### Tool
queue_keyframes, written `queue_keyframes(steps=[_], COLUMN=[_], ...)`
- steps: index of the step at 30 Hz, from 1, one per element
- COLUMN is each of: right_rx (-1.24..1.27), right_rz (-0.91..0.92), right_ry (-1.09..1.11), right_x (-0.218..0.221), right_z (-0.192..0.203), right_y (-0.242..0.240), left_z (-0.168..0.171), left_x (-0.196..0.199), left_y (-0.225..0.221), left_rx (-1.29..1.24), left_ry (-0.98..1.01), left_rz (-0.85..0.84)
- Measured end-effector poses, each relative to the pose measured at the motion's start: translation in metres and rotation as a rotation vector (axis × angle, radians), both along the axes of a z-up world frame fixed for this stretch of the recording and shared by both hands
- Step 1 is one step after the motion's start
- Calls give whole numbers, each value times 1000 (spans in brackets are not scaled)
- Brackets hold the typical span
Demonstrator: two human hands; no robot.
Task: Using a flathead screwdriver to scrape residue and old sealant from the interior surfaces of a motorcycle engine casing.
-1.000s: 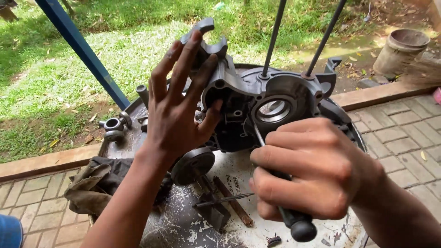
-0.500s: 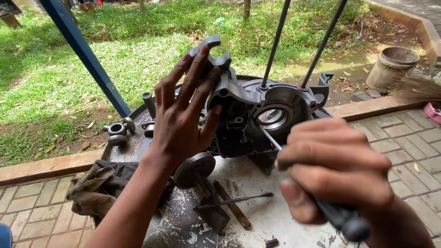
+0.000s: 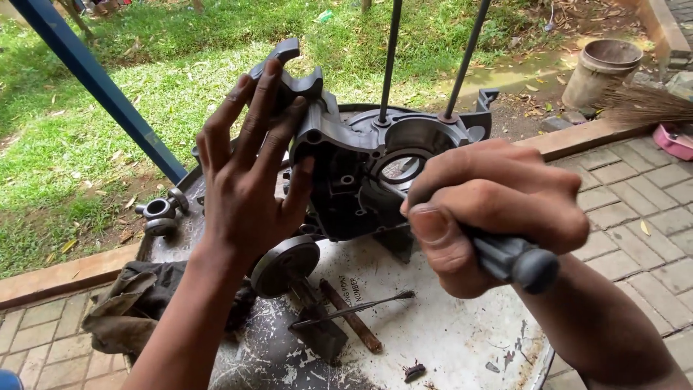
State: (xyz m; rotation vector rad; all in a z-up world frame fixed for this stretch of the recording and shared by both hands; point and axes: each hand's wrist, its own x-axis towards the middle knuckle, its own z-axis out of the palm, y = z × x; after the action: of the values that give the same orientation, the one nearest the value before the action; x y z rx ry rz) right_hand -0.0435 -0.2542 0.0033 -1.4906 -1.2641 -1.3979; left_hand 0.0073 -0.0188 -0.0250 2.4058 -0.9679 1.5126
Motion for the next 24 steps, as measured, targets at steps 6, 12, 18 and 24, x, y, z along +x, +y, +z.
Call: queue_keyframes(steps=[6, 12, 18, 24], right_rx=[-87, -183, -121, -69], right_rz=[42, 158, 131, 174], right_ry=[9, 82, 89, 27], right_x=[0, 0, 4, 17], right_z=[8, 13, 6, -4], right_y=[0, -6, -11, -12], left_z=[2, 5, 8, 9], left_x=[-2, -5, -8, -7], left_y=[-1, -1, -3, -4], left_rx=[-4, 2, -1, -9], left_ry=[8, 21, 25, 17], left_rz=[-15, -37, -60, -109])
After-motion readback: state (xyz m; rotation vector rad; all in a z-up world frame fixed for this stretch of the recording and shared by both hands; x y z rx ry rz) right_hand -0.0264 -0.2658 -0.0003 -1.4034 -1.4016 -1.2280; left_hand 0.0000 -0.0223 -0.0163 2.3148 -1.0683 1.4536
